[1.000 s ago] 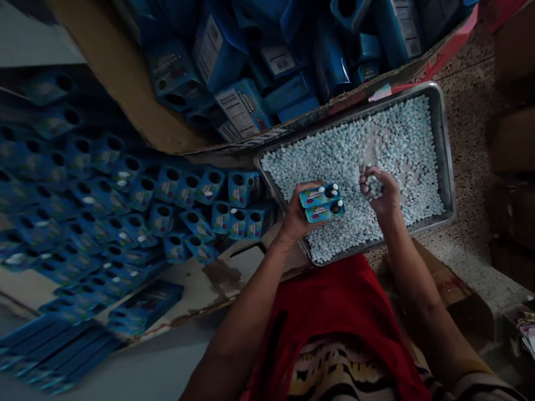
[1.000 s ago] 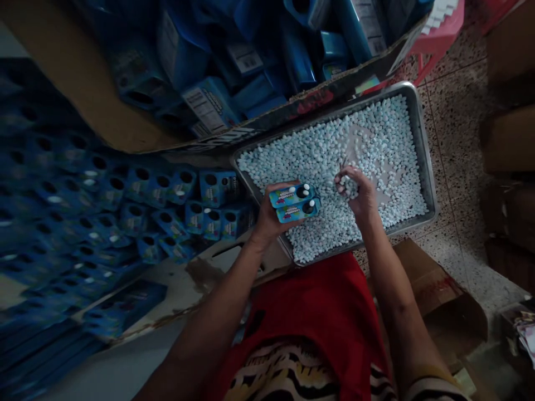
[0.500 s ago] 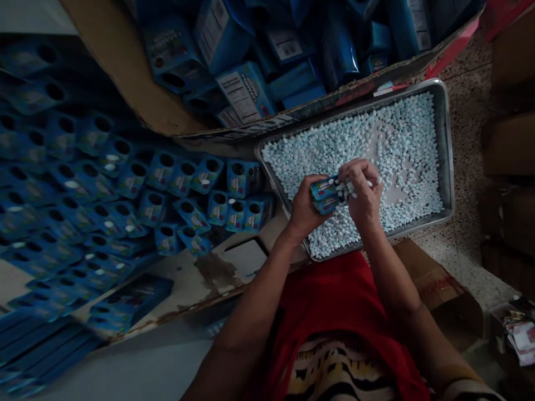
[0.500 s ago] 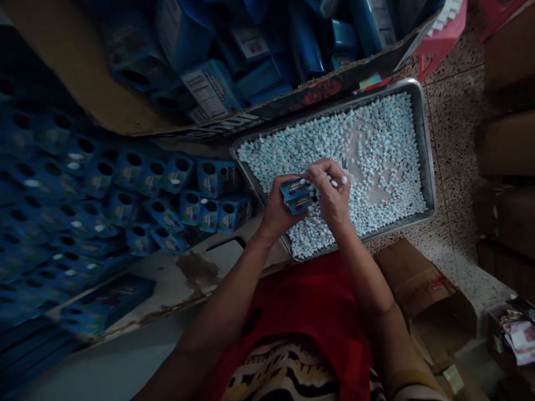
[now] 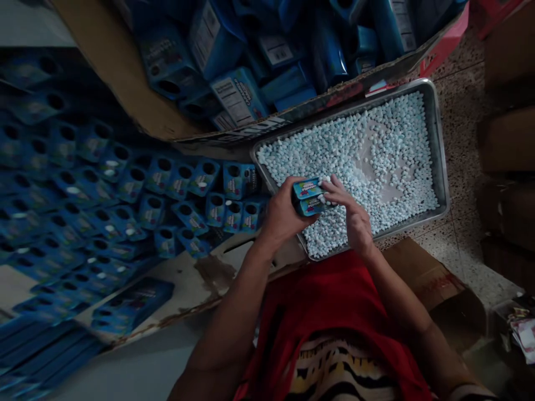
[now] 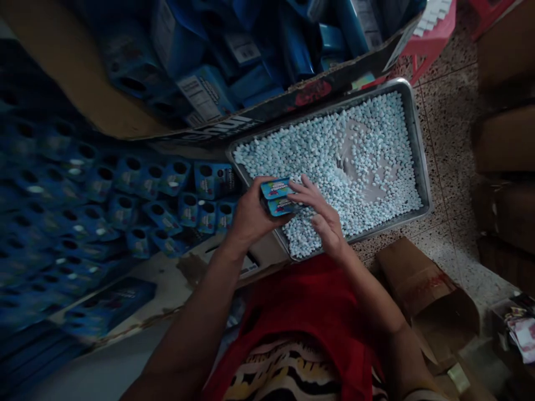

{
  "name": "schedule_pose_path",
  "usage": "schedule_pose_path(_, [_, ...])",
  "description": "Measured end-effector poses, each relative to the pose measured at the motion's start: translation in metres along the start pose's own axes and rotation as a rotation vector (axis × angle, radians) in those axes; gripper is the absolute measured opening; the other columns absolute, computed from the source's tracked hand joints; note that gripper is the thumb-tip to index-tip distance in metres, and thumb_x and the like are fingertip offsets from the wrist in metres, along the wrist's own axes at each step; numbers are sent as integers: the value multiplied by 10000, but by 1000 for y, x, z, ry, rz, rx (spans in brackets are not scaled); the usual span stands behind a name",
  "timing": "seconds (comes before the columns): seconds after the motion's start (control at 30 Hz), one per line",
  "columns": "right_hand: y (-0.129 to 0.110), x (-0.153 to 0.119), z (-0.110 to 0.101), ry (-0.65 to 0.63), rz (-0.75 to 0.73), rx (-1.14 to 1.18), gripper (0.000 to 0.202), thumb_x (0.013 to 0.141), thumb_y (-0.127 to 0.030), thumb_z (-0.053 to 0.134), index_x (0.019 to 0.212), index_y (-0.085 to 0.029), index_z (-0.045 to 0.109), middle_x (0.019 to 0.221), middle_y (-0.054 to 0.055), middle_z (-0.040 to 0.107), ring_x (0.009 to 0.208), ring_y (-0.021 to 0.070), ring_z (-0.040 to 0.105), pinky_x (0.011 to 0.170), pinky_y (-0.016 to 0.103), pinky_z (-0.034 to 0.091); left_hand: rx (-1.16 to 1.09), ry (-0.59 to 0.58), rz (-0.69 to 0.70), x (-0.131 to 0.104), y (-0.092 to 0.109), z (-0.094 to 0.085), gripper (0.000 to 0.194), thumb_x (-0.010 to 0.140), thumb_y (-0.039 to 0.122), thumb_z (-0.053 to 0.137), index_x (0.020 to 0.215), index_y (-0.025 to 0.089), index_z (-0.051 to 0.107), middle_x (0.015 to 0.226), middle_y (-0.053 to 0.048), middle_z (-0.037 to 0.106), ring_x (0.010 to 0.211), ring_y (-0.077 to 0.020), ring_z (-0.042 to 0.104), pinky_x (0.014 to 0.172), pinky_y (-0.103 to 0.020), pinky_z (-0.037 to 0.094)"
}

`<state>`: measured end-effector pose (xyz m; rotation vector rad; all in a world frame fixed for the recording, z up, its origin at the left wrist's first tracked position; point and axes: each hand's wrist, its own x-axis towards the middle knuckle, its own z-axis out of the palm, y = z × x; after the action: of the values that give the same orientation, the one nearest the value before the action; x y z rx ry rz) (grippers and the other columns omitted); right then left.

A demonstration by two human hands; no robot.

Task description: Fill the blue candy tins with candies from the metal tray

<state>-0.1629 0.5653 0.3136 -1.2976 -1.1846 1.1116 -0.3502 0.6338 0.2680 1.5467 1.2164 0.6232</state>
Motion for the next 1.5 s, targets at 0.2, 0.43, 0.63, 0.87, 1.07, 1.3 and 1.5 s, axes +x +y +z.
schedule_pose_path(0.2, [36,-36,-56,439,89,-310,367,1116,-503,529,1281,-280,770,1381,105,804,1372,275,740,1215,563,564,-280,43,243,1,-7,20,696,786,531,943,1356,331,597,1423,-92,713,1419,-341,684,1245,-572,547])
schedule_pose_path(0.43, [69,-44,-106,268,-24,-980,246,1065,-452,660,1142,-253,782,1313,133,784,1389,327,668,1220,601,527,-384,47,251,1,-17,54,788,760,541,990,1393,317,578,1454,-93,719,1343,-315,730,1169,-529,604])
schedule_pose_path(0.63, [92,-46,-100,247,47,-1051,260,1065,-378,607,1234,-250,757,1545,183,615,1548,376,522,1296,681,425,-393,107,61,-10,-30,47,909,684,649,1014,1371,268,557,1414,-85,717,1262,-313,745,1060,-511,643])
schedule_pose_path(0.87, [86,-33,-100,75,-11,-1143,594,1003,-586,710,1495,-262,629,1701,201,481,1661,426,389,1328,708,382,-596,37,-87,-34,-26,59,933,615,637,1048,1358,297,597,1234,-59,761,1061,-275,795,910,-445,691])
schedule_pose_path(1.07, [92,18,-73,-292,-70,-1116,784,923,-617,799,1599,-282,584,1822,150,359,1723,475,216,1372,719,250,-564,27,-9,-48,-15,39,830,683,573,1043,1340,324,601,1441,-119,716,1368,-350,705,1143,-593,611])
schedule_pose_path(1.3, [100,43,-67,-262,23,-901,387,939,-621,781,896,-240,732,1054,101,755,1064,290,652,992,454,561,-645,11,118,-51,-32,40,754,688,585,1039,1283,343,645,1403,-112,751,1449,-385,671,1242,-720,506])
schedule_pose_path(1.5, [54,29,-73,200,513,-38,451,879,-683,790,822,-245,700,710,-26,608,601,120,485,529,257,366,-780,-4,103,-55,-37,49,738,710,525,1043,1304,373,632,1345,-84,758,1419,-369,694,1227,-737,513])
